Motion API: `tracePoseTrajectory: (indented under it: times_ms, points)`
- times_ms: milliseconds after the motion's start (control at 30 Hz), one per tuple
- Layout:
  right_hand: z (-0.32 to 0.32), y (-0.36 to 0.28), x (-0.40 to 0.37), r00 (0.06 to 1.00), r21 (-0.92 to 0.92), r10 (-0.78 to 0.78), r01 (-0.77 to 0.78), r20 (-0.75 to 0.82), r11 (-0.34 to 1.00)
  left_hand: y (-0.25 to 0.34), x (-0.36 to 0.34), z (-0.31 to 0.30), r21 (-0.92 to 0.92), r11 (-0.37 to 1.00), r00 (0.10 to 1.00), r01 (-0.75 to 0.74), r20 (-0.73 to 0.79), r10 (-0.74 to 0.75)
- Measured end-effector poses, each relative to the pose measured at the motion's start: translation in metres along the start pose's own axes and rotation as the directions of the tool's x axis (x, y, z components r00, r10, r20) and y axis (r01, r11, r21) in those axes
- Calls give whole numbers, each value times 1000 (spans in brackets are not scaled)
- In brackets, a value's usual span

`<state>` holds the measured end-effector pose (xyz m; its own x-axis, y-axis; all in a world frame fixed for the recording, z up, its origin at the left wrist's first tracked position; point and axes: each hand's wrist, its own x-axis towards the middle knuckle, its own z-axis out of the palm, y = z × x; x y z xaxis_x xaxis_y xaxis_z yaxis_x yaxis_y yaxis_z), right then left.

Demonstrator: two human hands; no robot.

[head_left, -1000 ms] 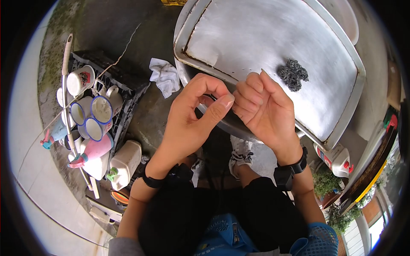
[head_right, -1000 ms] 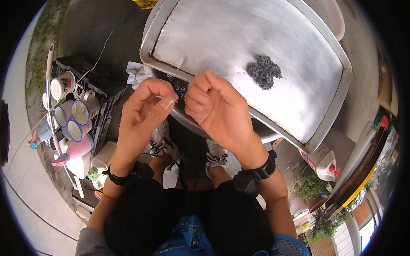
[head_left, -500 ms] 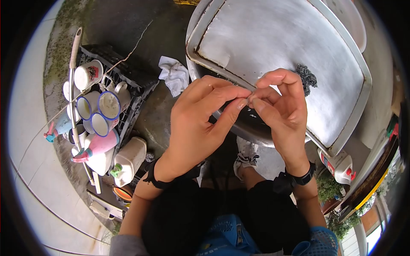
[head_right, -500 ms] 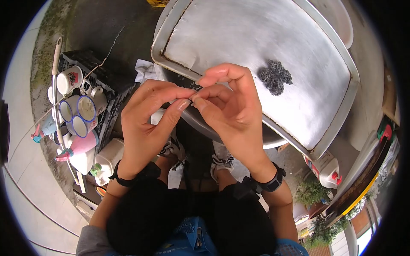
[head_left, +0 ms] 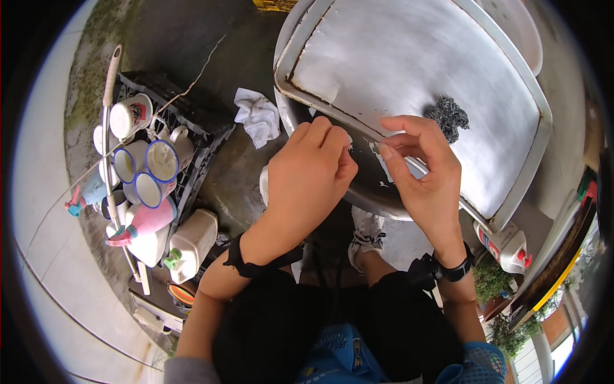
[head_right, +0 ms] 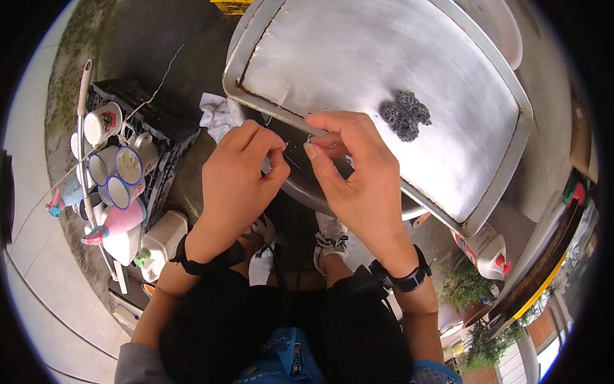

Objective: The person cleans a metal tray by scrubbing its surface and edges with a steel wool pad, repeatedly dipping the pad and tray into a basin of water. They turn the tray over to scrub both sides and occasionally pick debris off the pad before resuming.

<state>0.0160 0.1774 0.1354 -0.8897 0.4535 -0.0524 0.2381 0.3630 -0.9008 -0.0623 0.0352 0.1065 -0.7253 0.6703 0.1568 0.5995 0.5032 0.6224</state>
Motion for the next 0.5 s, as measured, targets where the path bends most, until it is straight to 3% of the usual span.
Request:
tracePoseTrajectory:
  times_ms: [33, 100, 133, 167, 200, 233, 267, 300, 400, 467, 500]
  points:
    - [-8, 3, -2, 1000, -1, -3, 3, -3, 1000, -4, -1, 2, 17, 999, 997, 34, 71, -35]
    - [-24, 10, -11, 990, -217, 68, -40, 124, 975, -12, -2, 13, 35, 998, 988, 61, 140, -65]
    - [-26, 13, -16, 964, -203, 91, -39, 252, 978, -20, -4, 24, 71, 997, 976, -17, 218, 1]
    - [-25, 22, -25, 894, -186, 223, -161, 389, 969, -27, -7, 36, 102, 990, 953, -96, 296, 62]
    - [-20, 40, -33, 855, -197, 237, -161, 462, 967, -35, -9, 50, 101, 990, 954, -99, 293, 66]
    - [-14, 62, -41, 809, -208, 249, -160, 533, 965, -44, -10, 65, 114, 974, 922, -197, 361, 144]
    - [-7, 84, -49, 809, -209, 251, -162, 532, 965, -51, -14, 80, 118, 949, 876, -291, 433, 214]
    - [1, 106, -57, 846, -311, 267, -128, 461, 942, -58, -19, 96, 117, 950, 875, -289, 434, 213]
    - [19, 150, -67, 884, -486, 312, -114, 349, 866, -66, -11, 120, 272, 877, 895, -395, 327, 302]
    - [20, 158, -67, 858, -540, 375, -141, 352, 830, -54, -7, 114, 228, 934, 791, -274, 606, 84]
    - [20, 155, -67, 862, -535, 364, -133, 352, 834, -51, -7, 108, 238, 931, 795, -276, 601, 83]
